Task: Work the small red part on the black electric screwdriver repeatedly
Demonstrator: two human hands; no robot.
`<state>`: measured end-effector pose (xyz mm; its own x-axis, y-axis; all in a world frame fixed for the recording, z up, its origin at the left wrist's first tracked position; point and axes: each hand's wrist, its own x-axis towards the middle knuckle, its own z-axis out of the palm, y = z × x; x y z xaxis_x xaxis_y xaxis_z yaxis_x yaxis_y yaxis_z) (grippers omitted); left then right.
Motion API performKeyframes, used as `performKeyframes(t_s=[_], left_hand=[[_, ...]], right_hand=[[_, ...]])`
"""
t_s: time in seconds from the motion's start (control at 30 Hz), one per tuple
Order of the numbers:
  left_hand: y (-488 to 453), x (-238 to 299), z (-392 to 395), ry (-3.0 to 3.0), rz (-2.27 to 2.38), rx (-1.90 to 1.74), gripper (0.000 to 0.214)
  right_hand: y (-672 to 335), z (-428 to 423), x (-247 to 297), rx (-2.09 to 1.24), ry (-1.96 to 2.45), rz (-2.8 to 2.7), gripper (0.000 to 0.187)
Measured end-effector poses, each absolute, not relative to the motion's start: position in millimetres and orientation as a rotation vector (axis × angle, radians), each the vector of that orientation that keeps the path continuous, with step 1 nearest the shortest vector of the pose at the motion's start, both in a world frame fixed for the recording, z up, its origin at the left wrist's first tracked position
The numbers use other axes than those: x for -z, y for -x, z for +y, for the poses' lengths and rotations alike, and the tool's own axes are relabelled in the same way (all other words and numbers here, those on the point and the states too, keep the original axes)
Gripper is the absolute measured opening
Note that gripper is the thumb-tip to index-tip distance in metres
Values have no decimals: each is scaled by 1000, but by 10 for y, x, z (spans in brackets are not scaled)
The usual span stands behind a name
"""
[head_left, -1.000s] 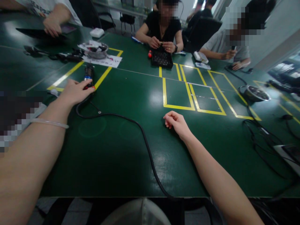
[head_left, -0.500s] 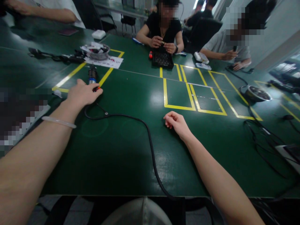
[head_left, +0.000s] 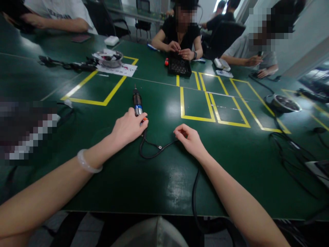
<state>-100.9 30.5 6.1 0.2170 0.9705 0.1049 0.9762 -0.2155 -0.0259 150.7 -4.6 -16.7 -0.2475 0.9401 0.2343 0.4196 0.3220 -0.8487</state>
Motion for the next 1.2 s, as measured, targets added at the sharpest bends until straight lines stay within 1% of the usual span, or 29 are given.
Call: performKeyframes(t_s=[0.13, 0.27, 0.43, 0.6, 0.83, 1.07, 1.2], left_hand=[[652, -96, 75, 2522, -1806, 69, 48], [401, -84, -67, 2666, -1652, 110, 44], [268, -49, -122, 2764, -1533, 126, 44], [288, -34, -114, 2792, -1527, 154, 45], [463, 39, -64, 2883, -1490, 261, 55], [657, 70, 88, 3131, -1423, 238, 81], [672, 93, 116, 3163, -1456, 272, 82]], right_hand=[[-1451, -79, 205, -923, 1210, -1906, 10], [-1443, -79, 260, -1037, 1194, -1824, 14], [-1472, -65, 263, -1080, 1212, -1741, 19], [-1471, -47, 244, -1171, 1211, -1657, 15], [-1566, 5, 202, -1352, 1156, -1564, 14], [-1709, 51, 164, -1435, 1162, -1516, 13], [-1733, 49, 168, -1554, 1117, -1508, 18]])
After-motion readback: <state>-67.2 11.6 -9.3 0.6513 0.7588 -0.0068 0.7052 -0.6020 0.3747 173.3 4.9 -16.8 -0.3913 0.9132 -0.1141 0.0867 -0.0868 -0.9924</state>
